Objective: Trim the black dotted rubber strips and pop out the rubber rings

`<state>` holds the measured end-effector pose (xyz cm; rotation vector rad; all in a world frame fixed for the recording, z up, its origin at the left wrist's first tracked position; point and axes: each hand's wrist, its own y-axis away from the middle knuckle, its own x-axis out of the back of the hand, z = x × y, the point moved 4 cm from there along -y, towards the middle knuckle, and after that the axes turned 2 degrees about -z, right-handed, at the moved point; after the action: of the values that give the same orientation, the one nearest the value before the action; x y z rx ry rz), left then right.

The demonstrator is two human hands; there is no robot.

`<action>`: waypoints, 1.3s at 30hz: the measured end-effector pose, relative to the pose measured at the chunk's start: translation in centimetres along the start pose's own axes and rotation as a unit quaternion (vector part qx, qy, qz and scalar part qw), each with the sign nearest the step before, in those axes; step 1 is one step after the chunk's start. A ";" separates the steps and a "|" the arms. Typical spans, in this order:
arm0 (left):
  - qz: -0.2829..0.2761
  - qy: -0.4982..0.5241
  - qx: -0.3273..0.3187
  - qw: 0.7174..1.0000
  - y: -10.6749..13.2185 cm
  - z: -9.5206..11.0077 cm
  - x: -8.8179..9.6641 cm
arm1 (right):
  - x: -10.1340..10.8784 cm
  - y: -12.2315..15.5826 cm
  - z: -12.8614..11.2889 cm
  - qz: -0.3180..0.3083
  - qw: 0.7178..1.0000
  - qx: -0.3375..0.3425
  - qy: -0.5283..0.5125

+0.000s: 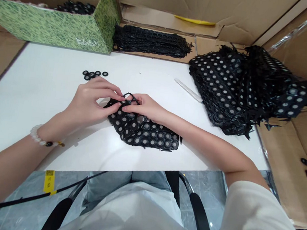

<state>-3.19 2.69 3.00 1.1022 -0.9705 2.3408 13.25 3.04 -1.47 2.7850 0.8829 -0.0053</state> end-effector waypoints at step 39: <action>-0.072 -0.023 -0.028 0.997 0.0 0.2 0.2 | 0.4 0.0 0.2 -0.010 0.998 -0.012 0.062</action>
<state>-3.25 2.55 3.20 1.1691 -0.9343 2.1701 13.61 3.26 -1.70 2.7789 0.9342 0.1740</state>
